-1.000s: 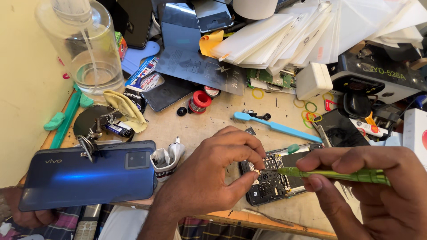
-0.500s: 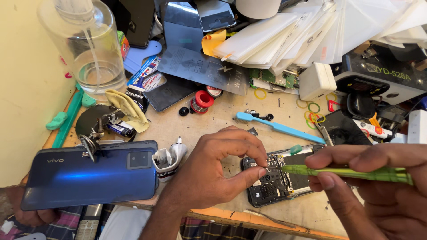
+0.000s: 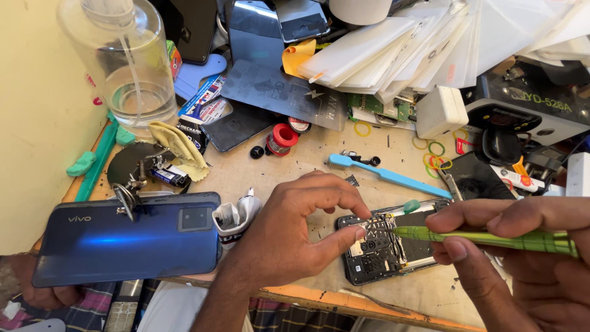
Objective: The person repairs a disassembled smartphone at a cluttered workbench. They pry at the phone's internals with a green spudger-like tool, handle small components and a battery, reposition the phone frame, briefly power on a phone to view its screen, and press the housing back together by hand.
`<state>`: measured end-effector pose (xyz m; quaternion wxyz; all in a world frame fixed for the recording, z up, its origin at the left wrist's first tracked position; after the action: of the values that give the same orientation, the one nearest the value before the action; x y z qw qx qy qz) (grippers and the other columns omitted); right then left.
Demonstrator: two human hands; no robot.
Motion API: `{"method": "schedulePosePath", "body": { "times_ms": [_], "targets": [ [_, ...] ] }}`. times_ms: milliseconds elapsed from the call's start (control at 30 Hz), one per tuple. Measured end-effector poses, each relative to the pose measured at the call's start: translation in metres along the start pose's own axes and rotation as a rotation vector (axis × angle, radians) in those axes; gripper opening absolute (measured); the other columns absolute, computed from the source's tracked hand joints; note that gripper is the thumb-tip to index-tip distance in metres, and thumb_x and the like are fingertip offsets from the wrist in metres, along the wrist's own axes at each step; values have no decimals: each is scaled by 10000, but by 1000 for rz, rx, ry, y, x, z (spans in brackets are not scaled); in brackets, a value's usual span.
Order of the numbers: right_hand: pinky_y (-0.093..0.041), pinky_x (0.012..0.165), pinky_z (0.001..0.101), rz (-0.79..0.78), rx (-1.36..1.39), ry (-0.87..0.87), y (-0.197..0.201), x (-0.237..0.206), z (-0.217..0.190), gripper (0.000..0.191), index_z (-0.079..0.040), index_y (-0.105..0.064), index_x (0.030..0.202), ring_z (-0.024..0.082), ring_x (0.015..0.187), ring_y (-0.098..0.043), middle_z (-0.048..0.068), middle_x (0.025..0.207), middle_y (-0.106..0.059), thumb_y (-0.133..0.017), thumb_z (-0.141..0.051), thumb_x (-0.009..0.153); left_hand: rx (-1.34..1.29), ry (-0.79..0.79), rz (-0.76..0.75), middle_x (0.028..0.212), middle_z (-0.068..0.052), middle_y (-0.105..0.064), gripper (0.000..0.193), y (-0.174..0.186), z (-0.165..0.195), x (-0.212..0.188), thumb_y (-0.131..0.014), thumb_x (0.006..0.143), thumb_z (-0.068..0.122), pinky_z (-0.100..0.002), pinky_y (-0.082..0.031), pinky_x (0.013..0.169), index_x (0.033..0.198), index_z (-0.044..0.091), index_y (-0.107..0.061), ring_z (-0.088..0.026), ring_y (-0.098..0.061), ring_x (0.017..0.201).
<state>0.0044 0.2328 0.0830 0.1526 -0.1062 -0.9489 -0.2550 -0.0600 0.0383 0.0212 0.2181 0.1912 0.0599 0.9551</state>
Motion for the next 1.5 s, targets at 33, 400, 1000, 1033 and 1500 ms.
{"method": "schedulePosePath", "body": {
  "times_ms": [33,400,1000,1033,1500],
  "targets": [
    [-660,878,346,-35,-4,6,-3,1,0,398,-31,-398,1170,224,996,-767,225,1056,-724,-627,118,881,22,46,-6,1044,-28,-735,203,0,-3,0,-804,837,130,-331,-556,842,1026,87,-744,-180,-689,961],
    [-587,902,321,-237,-207,-78,-28,1,12,269,-26,-567,1049,176,1097,-796,103,1050,-731,-708,65,839,265,160,-70,921,-77,-686,211,-13,-23,1,-760,781,76,-420,-494,873,980,48,-693,-286,-645,994],
    [-592,860,307,-359,-347,-42,-44,4,30,275,-62,-584,1034,139,1046,-754,38,1044,-753,-766,-34,829,252,171,-70,884,-74,-676,208,-12,-33,0,-748,786,78,-421,-494,868,983,51,-686,-275,-649,978],
    [-591,861,308,-362,-357,-46,-44,4,31,276,-63,-586,1034,140,1043,-755,38,1045,-751,-768,-36,829,250,171,-70,885,-73,-677,208,-12,-34,0,-748,786,78,-420,-495,868,983,51,-686,-274,-649,979],
    [-596,847,303,-375,-343,-27,-39,-1,45,268,-73,-590,1021,138,1031,-760,33,1038,-750,-773,-47,828,251,179,-77,871,-68,-676,200,-13,-36,1,-756,788,90,-419,-500,857,975,59,-693,-273,-649,975]
  ]
}}
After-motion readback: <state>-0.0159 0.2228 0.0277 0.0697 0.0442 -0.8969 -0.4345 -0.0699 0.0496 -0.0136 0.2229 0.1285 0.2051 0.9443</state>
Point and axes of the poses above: each hand's wrist, its own x-axis towards the middle knuckle, its own y-axis out of the back of the hand, z = x × y, the point moved 8 cm from there along x, towards the middle knuckle
